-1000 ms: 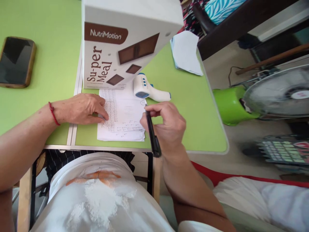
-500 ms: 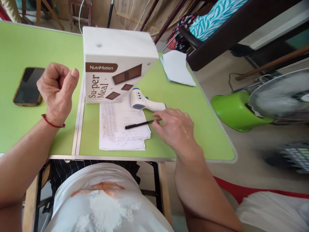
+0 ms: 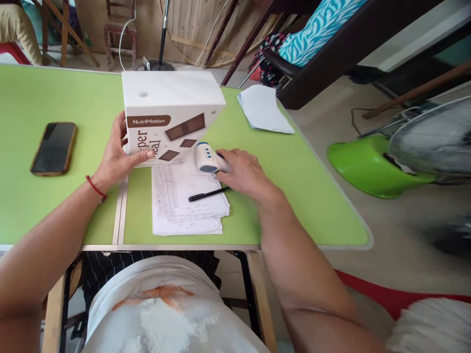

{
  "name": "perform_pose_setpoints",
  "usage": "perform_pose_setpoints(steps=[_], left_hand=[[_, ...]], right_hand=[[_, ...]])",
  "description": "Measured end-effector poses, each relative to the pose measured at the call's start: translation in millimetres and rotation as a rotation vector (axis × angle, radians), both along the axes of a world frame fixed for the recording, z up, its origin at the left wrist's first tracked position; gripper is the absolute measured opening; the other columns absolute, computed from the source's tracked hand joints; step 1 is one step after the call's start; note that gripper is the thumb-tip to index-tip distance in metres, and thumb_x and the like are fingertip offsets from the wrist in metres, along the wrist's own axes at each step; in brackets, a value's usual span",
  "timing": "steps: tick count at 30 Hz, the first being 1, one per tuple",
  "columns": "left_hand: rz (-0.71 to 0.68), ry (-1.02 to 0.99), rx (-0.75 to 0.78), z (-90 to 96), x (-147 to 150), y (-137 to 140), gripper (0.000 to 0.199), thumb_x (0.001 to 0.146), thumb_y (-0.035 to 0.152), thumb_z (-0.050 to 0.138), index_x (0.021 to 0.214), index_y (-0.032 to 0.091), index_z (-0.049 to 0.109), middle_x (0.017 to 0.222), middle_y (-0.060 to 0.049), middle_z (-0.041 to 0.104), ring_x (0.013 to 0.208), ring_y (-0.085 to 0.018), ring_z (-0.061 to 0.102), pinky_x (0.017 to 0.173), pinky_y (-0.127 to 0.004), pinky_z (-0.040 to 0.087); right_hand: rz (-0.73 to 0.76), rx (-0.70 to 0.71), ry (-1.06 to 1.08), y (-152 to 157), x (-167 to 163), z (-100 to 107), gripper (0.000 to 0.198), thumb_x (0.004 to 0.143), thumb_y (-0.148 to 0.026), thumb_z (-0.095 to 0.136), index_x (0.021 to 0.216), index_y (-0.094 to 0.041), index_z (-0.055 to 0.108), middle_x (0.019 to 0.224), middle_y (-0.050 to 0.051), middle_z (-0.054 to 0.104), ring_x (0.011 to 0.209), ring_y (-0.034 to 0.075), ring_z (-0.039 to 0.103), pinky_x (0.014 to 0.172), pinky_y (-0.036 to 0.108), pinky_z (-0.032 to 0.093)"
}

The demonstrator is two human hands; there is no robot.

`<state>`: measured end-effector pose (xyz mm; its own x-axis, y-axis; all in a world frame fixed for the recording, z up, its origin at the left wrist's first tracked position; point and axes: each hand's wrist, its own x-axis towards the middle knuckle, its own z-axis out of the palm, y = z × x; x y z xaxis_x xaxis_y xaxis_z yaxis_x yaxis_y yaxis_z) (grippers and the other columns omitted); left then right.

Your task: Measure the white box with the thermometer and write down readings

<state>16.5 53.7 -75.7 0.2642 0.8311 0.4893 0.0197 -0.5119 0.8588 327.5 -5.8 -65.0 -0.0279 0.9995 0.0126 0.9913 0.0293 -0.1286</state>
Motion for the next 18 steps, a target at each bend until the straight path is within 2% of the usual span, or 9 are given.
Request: perform_pose_setpoints(steps=[4,7,11,14,15,17,18], left_hand=[[0.036,0.016,0.048,-5.2,1,7,0.078,0.07,0.054,0.091,0.131,0.024,0.055,0.135,-0.013,0.063,0.13,-0.036,0.059,0.11,-0.058,0.049],[0.061,0.02,0.055,-0.5,0,4,0.073,0.068,0.053,0.093,0.127,0.025,0.059,0.131,-0.011,0.067,0.122,-0.035,0.064,0.104,-0.055,0.053],[0.11,0.082,0.021,26.1,-5,-16,0.072,0.068,0.05,0.093,0.125,0.022,0.061,0.127,-0.012,0.07,0.117,-0.033,0.067,0.103,-0.053,0.055],[0.041,0.113,-0.106,54.0,-12,-36,0.072,0.063,0.044,0.096,0.122,0.02,0.063,0.119,-0.012,0.074,0.109,-0.033,0.071,0.094,-0.049,0.06],[-0.016,0.117,-0.138,62.2,-14,-42,0.071,0.063,0.042,0.096,0.122,0.021,0.064,0.117,-0.01,0.075,0.108,-0.033,0.072,0.09,-0.046,0.062],[-0.14,0.179,-0.204,74.9,-19,-51,0.063,0.066,0.042,0.093,0.12,0.023,0.067,0.112,-0.008,0.077,0.106,-0.033,0.073,0.085,-0.043,0.063],[-0.196,0.23,-0.233,79.3,-21,-54,0.059,0.068,0.041,0.091,0.119,0.023,0.068,0.111,-0.007,0.077,0.107,-0.033,0.073,0.085,-0.042,0.063]], right_hand=[[-0.032,0.053,0.115,-1,1,-2,0.056,0.071,-0.025,0.066,0.126,-0.013,0.064,0.113,0.019,0.071,0.106,0.037,0.065,0.094,0.051,0.051],[-0.105,0.146,0.241,-3,-1,1,0.055,0.067,-0.023,0.069,0.121,-0.017,0.064,0.119,0.017,0.071,0.109,0.036,0.065,0.093,0.051,0.053],[-0.25,0.421,0.516,-16,-10,21,0.048,0.064,-0.029,0.072,0.111,-0.023,0.06,0.108,0.013,0.073,0.094,0.031,0.067,0.081,0.049,0.056],[-0.204,0.588,0.94,-42,-25,45,0.04,0.059,-0.035,0.073,0.095,-0.025,0.059,0.084,0.005,0.068,0.072,0.023,0.062,0.065,0.043,0.054],[-0.126,0.552,1.129,-55,-33,52,0.034,0.059,-0.035,0.074,0.089,-0.025,0.06,0.076,0.002,0.064,0.066,0.02,0.059,0.061,0.04,0.052],[0.019,0.336,1.476,-83,-52,61,0.027,0.065,-0.037,0.075,0.088,-0.026,0.067,0.067,-0.001,0.061,0.056,0.017,0.054,0.052,0.034,0.047],[0.079,0.24,1.609,-97,-63,62,0.03,0.066,-0.042,0.078,0.092,-0.027,0.071,0.064,-0.002,0.06,0.053,0.015,0.052,0.047,0.032,0.043]])
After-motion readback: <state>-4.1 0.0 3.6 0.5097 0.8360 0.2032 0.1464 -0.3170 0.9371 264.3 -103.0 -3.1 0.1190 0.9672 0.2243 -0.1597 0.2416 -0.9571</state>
